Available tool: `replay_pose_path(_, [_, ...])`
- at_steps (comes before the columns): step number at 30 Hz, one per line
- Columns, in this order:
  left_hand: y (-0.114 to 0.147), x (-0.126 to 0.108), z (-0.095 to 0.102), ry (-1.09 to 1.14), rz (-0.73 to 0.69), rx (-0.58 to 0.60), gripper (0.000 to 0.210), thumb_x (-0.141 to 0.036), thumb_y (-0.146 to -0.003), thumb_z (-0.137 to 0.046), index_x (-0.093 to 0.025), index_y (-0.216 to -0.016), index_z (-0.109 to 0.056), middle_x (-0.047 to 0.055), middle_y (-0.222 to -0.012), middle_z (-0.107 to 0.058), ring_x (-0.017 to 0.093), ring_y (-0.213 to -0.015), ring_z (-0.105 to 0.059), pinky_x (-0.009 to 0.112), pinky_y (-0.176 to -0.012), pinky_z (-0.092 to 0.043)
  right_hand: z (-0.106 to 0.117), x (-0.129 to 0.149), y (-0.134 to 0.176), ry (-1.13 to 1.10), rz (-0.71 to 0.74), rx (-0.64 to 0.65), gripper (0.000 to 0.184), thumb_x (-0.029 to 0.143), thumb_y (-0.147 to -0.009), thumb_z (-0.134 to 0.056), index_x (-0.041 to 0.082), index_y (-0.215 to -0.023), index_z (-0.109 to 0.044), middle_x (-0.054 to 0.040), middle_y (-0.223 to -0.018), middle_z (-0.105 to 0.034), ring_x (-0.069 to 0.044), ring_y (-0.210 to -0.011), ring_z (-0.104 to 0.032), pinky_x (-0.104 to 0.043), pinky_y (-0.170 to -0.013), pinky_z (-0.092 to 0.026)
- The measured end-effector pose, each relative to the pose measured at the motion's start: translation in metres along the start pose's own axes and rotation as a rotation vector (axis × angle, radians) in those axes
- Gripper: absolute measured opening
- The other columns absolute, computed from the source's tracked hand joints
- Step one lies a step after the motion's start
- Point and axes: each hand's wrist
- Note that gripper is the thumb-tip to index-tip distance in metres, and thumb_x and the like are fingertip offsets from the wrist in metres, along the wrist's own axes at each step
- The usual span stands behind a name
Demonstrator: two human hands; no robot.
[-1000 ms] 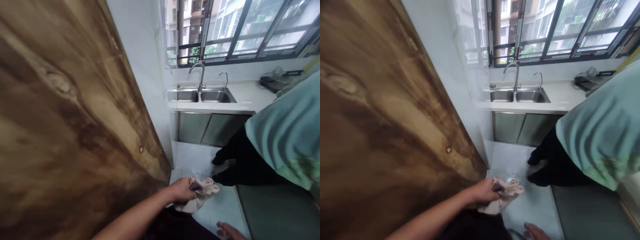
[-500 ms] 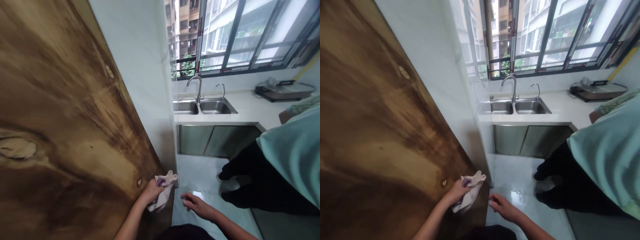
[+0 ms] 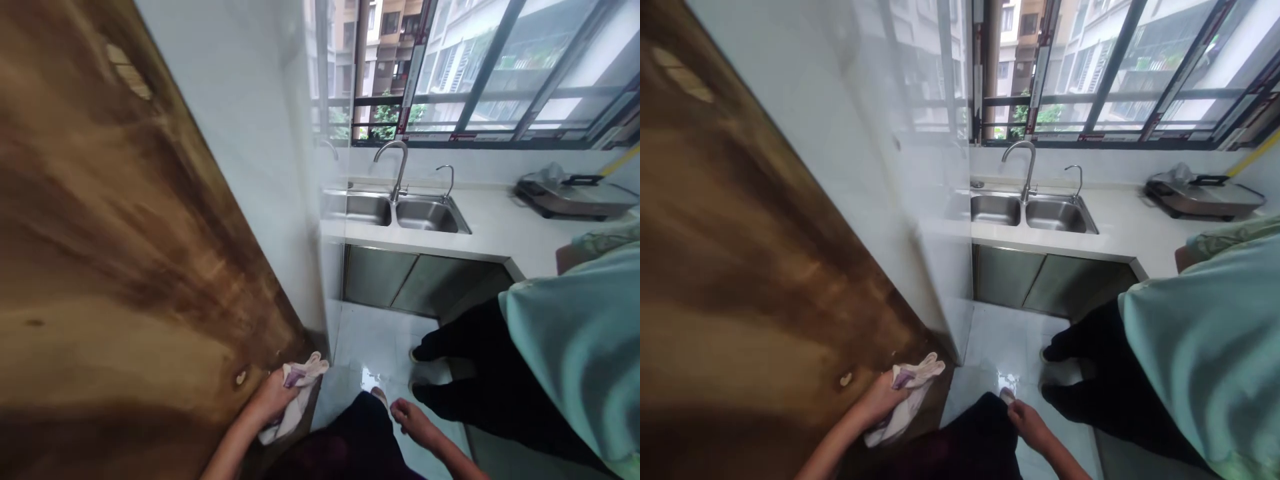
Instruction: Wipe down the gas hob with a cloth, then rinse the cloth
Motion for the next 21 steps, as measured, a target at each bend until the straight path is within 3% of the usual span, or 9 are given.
replay_pose_path(5, [-0.039, -0.017, -0.031, -0.106, 0.114, -0.004, 0.041, -0.019, -0.075, -0.058, -0.024, -0.112, -0.073, 0.002, -0.121, -0.079, 0.025, -0.119, -0.070, 0.026, -0.103, -0.048, 0.075, 0.018, -0.056, 0.081, 0.030, -0.010, 0.031, 0.047, -0.077, -0.060, 0.025, -0.061, -0.045, -0.0008, -0.062, -0.054, -0.022, -0.069, -0.056, -0.038, -0.075, -0.047])
replay_pose_path(9, [-0.098, -0.071, -0.081, -0.232, 0.155, 0.115, 0.030, -0.021, -0.073, -0.066, -0.028, -0.100, -0.075, 0.002, -0.115, -0.081, 0.029, -0.116, -0.071, 0.031, -0.098, -0.049, 0.131, 0.066, -0.113, 0.072, 0.074, 0.012, 0.030, 0.042, -0.088, -0.054, 0.024, -0.064, -0.050, 0.0017, -0.054, -0.051, -0.017, -0.059, -0.052, -0.033, -0.074, -0.044])
replay_pose_path(13, [-0.163, -0.135, -0.114, -0.175, 0.089, 0.085, 0.023, -0.028, -0.075, -0.070, -0.027, -0.097, -0.076, 0.002, -0.108, -0.082, 0.028, -0.111, -0.073, 0.032, -0.095, -0.052, 0.171, 0.136, -0.165, 0.001, 0.193, 0.108, 0.045, 0.050, -0.095, -0.051, 0.021, -0.061, -0.060, 0.0001, -0.053, -0.056, -0.017, -0.061, -0.055, -0.031, -0.074, -0.045])
replay_pose_path(16, [-0.207, -0.176, -0.112, -0.040, 0.014, -0.021, 0.036, -0.027, -0.080, -0.066, -0.021, -0.115, -0.074, 0.006, -0.121, -0.080, 0.026, -0.117, -0.071, 0.031, -0.102, -0.052, 0.201, 0.173, -0.189, -0.090, 0.287, 0.082, 0.044, 0.058, -0.090, -0.063, 0.020, -0.068, -0.065, -0.0032, -0.075, -0.068, -0.021, -0.084, -0.061, -0.031, -0.085, -0.046])
replay_pose_path(18, [-0.234, -0.203, -0.103, 0.060, -0.038, -0.102, 0.045, -0.027, -0.081, -0.065, -0.016, -0.124, -0.071, 0.009, -0.129, -0.077, 0.026, -0.121, -0.069, 0.033, -0.108, -0.050, 0.223, 0.182, -0.198, -0.177, 0.310, 0.039, 0.047, 0.067, -0.087, -0.064, 0.021, -0.088, -0.071, -0.0064, -0.101, -0.072, -0.023, -0.100, -0.062, -0.034, -0.091, -0.047])
replay_pose_path(21, [-0.271, -0.249, -0.089, 0.208, -0.114, -0.185, 0.054, -0.035, -0.082, -0.067, -0.013, -0.131, -0.068, 0.012, -0.133, -0.075, 0.027, -0.125, -0.068, 0.037, -0.111, -0.049, 0.253, 0.186, -0.203, -0.361, 0.280, 0.047, 0.075, 0.087, -0.090, -0.042, 0.026, -0.129, -0.062, -0.0102, -0.128, -0.068, -0.022, -0.103, -0.067, -0.038, -0.086, -0.053])
Point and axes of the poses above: each hand's wrist, its own y-axis away from the middle knuckle, its own z-axis out of the back of the hand, x = y × z
